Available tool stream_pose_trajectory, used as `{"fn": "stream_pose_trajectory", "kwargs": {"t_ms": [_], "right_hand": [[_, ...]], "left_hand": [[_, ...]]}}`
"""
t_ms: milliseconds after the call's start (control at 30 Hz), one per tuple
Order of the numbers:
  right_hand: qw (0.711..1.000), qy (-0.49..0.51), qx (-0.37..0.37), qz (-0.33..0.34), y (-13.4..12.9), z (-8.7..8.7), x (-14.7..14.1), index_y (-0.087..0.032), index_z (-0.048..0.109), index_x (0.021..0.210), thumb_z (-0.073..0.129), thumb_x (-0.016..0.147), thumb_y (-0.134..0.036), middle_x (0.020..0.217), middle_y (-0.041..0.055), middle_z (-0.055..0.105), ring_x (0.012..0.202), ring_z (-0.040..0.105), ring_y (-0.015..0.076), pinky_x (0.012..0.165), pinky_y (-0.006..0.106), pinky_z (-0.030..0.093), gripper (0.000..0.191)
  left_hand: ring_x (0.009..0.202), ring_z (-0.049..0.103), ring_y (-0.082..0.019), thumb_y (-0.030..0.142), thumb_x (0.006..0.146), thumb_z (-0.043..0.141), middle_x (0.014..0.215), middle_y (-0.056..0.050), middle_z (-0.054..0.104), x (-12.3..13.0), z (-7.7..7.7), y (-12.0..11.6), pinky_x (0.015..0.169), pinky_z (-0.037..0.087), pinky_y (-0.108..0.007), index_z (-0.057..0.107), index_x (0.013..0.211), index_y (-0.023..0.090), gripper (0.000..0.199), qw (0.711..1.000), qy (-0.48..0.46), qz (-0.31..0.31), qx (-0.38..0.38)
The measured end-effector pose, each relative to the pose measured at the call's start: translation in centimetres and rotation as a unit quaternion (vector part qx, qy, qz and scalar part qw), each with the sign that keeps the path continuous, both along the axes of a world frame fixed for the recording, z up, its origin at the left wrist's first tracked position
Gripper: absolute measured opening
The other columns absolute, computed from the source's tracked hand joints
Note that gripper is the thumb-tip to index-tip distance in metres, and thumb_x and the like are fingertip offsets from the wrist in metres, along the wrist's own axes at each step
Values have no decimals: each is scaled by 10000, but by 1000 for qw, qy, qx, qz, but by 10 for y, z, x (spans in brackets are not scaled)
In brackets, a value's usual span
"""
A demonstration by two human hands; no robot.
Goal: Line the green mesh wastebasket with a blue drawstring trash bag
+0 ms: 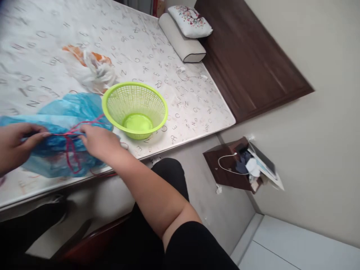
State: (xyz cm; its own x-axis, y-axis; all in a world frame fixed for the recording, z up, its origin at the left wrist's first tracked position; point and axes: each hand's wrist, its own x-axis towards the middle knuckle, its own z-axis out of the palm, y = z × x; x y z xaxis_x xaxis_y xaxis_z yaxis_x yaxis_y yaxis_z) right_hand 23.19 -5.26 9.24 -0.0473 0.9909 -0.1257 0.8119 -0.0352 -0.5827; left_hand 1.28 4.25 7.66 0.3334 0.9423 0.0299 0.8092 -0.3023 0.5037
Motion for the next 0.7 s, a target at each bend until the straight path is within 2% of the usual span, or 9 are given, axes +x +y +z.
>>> {"fn": "stream_pose_trajectory", "kwargs": {"t_ms": [67, 200, 300, 367, 433, 500, 567, 700], "right_hand": [[1000, 4, 13, -8, -2, -2, -2, -266, 613, 1251, 487, 1066, -434, 1172, -1, 735, 1065, 675, 218, 833, 310, 547, 280], [997, 17, 61, -36, -4, -4, -7, -251, 643, 1255, 440, 1063, -298, 1197, 53, 702, 1068, 669, 237, 874, 348, 543, 283], [990, 43, 106, -77, -3, -2, -7, -237, 620, 1314, 439, 1043, -240, 1249, 81, 641, 1137, 631, 228, 1000, 358, 510, 325], [985, 76, 125, -94, -4, 0, -7, -234, 597, 1336, 453, 1036, -244, 1260, 82, 614, 1147, 615, 217, 1042, 355, 492, 333], [982, 96, 130, -98, -5, 4, -8, -243, 595, 1327, 458, 1031, -248, 1251, 72, 606, 1125, 614, 210, 1039, 353, 494, 326], [981, 100, 137, -93, -8, 8, -10, -259, 603, 1312, 451, 1037, -260, 1264, 65, 602, 1142, 608, 210, 1041, 351, 494, 314], [981, 95, 150, -85, -12, 12, -13, -268, 601, 1329, 444, 1052, -292, 1301, 68, 592, 1207, 586, 219, 1060, 351, 485, 319], [983, 89, 147, -64, -15, 14, -18, -287, 548, 1415, 465, 1069, -414, 1336, 75, 590, 1261, 568, 230, 1050, 347, 488, 377]], "left_hand": [[681, 566, -190, 579, 843, 599, 747, 4, 683, -6, 8, -1, 638, 360, -249, 746, 832, 213, 394, 999, 14, -34, -10], [708, 548, -217, 431, 910, 613, 737, -11, 650, -5, 19, -8, 671, 374, -298, 704, 858, 211, 243, 1000, -14, -2, -27], [726, 561, -210, 436, 935, 605, 783, -17, 663, 0, 24, -17, 681, 379, -312, 712, 936, 207, 252, 999, -17, 16, -39], [689, 561, -192, 495, 879, 681, 811, -5, 675, 2, 26, -21, 664, 386, -307, 729, 1027, 226, 311, 998, -29, 6, -49], [649, 551, -182, 537, 782, 776, 807, 3, 689, 2, 25, -23, 640, 393, -299, 743, 1048, 254, 390, 997, -48, -19, -54], [643, 556, -194, 529, 733, 817, 791, -5, 706, 2, 23, -22, 635, 405, -300, 762, 994, 274, 369, 995, -65, -44, -57], [674, 579, -217, 504, 747, 807, 804, -26, 724, 2, 19, -20, 669, 436, -314, 782, 941, 284, 295, 993, -84, -66, -55], [828, 629, -252, 454, 805, 747, 882, -59, 724, 4, 14, -19, 836, 496, -353, 799, 897, 283, 201, 987, -124, -99, -29]]}}
